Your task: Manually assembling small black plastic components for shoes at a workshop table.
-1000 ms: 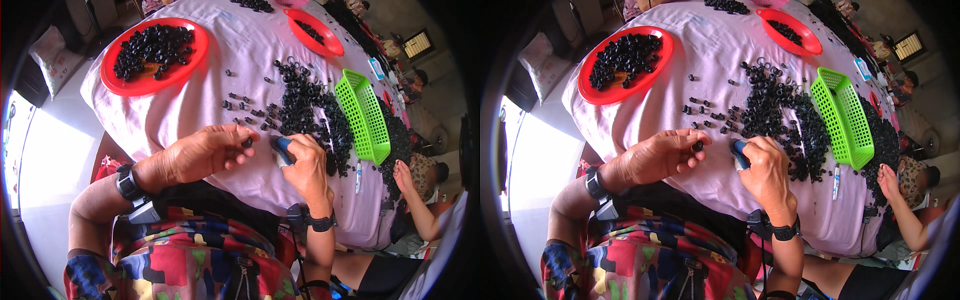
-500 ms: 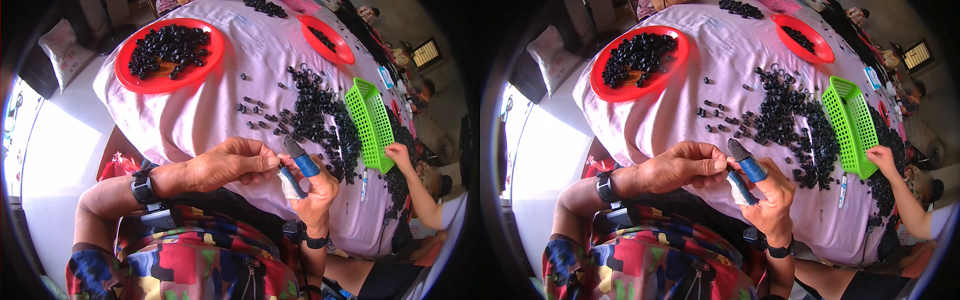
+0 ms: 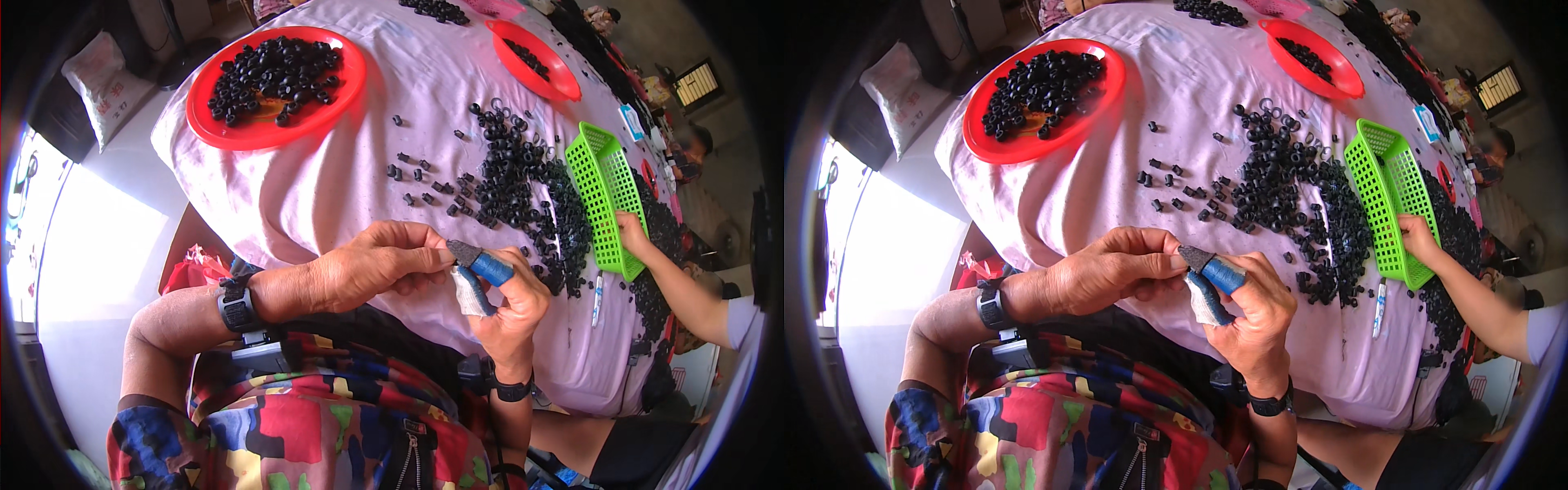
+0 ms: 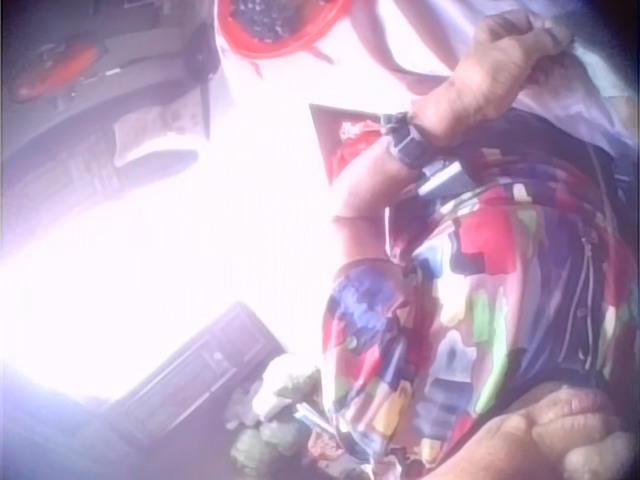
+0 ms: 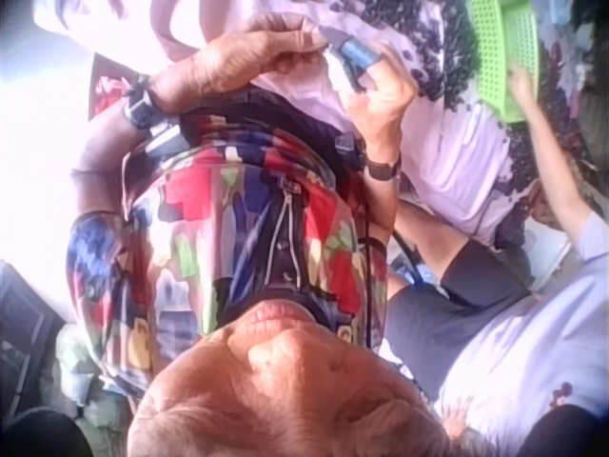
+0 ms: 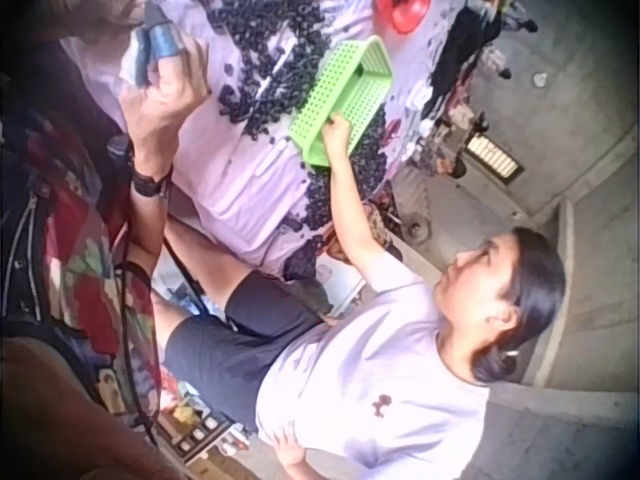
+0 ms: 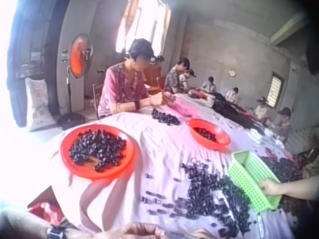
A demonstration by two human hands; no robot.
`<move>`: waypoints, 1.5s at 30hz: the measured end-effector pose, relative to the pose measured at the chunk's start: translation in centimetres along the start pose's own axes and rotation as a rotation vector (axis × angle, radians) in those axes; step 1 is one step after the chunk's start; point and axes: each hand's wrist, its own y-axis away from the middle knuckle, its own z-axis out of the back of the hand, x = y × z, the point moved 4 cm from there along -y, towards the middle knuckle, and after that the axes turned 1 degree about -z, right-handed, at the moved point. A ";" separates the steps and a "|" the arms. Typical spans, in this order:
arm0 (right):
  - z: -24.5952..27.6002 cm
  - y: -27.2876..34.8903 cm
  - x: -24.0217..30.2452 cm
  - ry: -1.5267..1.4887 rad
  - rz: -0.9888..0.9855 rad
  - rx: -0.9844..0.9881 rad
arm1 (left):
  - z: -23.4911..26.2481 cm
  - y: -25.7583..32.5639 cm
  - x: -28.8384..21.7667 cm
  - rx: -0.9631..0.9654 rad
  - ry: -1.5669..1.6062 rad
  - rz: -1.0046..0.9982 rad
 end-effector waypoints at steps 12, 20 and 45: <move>0.2 0.5 -0.8 -0.055 -0.099 -0.062 | -0.1 0.2 -0.1 0.023 0.216 0.071; 0.3 -0.2 -0.1 0.002 0.017 -0.018 | 0.3 0.1 0.1 -0.015 -0.034 -0.022; 0.4 -0.3 -0.1 0.076 0.069 0.053 | -0.4 0.6 -0.8 -0.064 -0.276 -0.115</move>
